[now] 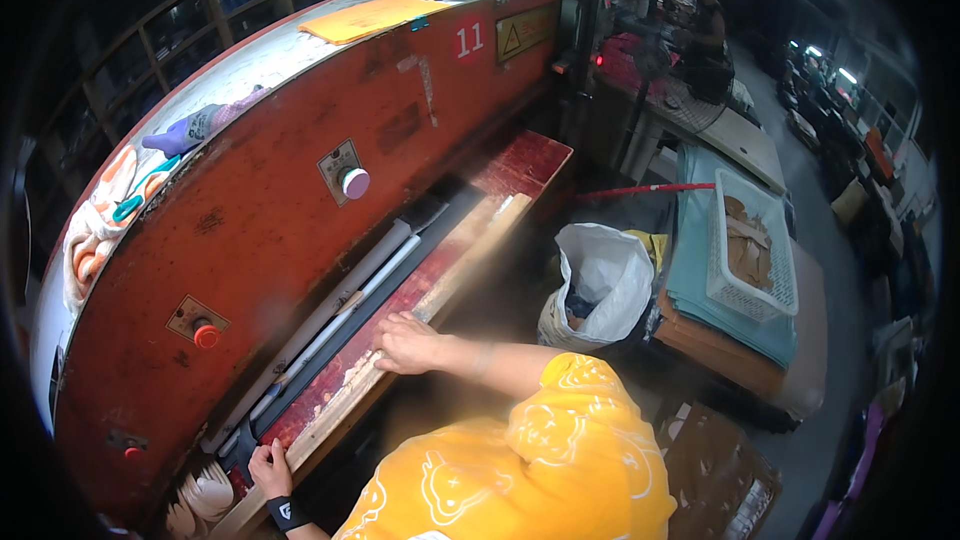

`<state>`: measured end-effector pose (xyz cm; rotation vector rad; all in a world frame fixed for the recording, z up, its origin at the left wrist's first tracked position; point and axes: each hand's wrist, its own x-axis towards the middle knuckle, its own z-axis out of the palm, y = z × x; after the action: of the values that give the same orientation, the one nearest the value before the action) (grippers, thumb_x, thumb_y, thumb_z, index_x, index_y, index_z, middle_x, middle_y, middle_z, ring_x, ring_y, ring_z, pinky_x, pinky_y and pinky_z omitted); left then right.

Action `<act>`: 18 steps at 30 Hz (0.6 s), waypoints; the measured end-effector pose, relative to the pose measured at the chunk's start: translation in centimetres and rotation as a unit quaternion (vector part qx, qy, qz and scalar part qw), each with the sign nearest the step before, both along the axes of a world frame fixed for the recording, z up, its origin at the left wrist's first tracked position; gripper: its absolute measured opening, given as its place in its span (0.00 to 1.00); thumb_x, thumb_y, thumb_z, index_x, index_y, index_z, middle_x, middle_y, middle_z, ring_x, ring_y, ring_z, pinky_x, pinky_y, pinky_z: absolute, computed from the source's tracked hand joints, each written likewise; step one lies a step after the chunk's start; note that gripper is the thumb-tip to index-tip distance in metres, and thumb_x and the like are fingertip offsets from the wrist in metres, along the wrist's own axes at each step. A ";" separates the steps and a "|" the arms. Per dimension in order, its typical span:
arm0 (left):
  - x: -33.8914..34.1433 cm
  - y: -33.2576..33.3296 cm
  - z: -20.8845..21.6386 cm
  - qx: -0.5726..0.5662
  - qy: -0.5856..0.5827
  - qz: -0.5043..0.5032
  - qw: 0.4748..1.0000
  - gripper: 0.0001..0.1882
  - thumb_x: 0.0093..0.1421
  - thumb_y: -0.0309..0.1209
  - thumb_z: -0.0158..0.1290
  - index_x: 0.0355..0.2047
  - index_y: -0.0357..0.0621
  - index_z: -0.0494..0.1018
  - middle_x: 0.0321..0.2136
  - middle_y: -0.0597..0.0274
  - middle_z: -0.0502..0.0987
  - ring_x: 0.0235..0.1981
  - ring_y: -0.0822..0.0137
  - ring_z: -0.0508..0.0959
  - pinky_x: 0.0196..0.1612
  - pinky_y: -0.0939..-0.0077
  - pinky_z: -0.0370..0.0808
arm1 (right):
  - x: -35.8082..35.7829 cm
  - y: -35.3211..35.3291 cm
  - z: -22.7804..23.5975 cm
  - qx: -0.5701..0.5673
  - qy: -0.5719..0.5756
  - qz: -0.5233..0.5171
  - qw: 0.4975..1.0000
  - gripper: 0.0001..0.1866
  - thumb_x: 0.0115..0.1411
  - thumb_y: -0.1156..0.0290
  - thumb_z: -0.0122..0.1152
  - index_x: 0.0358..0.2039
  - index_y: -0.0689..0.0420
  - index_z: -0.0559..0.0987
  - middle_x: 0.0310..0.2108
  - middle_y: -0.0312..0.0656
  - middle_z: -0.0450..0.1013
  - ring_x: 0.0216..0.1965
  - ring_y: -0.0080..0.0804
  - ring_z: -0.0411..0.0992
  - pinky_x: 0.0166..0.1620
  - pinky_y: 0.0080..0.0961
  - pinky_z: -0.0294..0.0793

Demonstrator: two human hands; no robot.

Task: The person operates a die-cutting machine to cut shapes from cardboard sheets. They repeatedly place a sheet into the machine, press a button to activate the press, and then remove the cut pieces. The cut shapes are separated from the surrounding material and placed into a nearby container.

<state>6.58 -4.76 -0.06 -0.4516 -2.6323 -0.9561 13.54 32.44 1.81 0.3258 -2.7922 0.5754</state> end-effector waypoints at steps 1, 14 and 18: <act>0.1 0.0 -0.1 -0.011 -0.003 0.002 1.000 0.18 0.55 0.35 0.54 0.14 0.35 0.70 0.16 0.48 0.69 0.21 0.49 0.71 0.27 0.60 0.66 | 0.1 0.1 0.0 0.007 0.024 0.003 1.000 0.16 0.54 0.59 0.56 0.37 0.57 0.79 0.33 0.51 0.70 0.38 0.48 0.67 0.43 0.41 0.66; 3.0 -0.2 -4.1 -0.017 0.000 -0.005 1.000 0.19 0.55 0.32 0.53 0.13 0.34 0.63 0.16 0.48 0.65 0.22 0.49 0.68 0.27 0.56 0.62 | 3.3 0.2 0.5 0.025 -0.155 -0.010 0.988 0.20 0.49 0.60 0.62 0.41 0.57 0.79 0.41 0.50 0.73 0.48 0.45 0.69 0.53 0.37 0.65; 7.6 -0.5 -4.3 -0.112 -0.152 0.011 0.982 0.12 0.55 0.31 0.52 0.21 0.34 0.70 0.25 0.46 0.72 0.29 0.50 0.72 0.33 0.58 0.67 | 3.6 2.7 3.1 -0.133 -0.244 0.034 0.960 0.16 0.52 0.59 0.59 0.36 0.57 0.81 0.28 0.49 0.78 0.31 0.44 0.77 0.38 0.32 0.75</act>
<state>14.16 -5.26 -4.36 -0.3496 -3.0326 -0.7783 17.18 35.16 4.88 0.2498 -3.1108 1.1755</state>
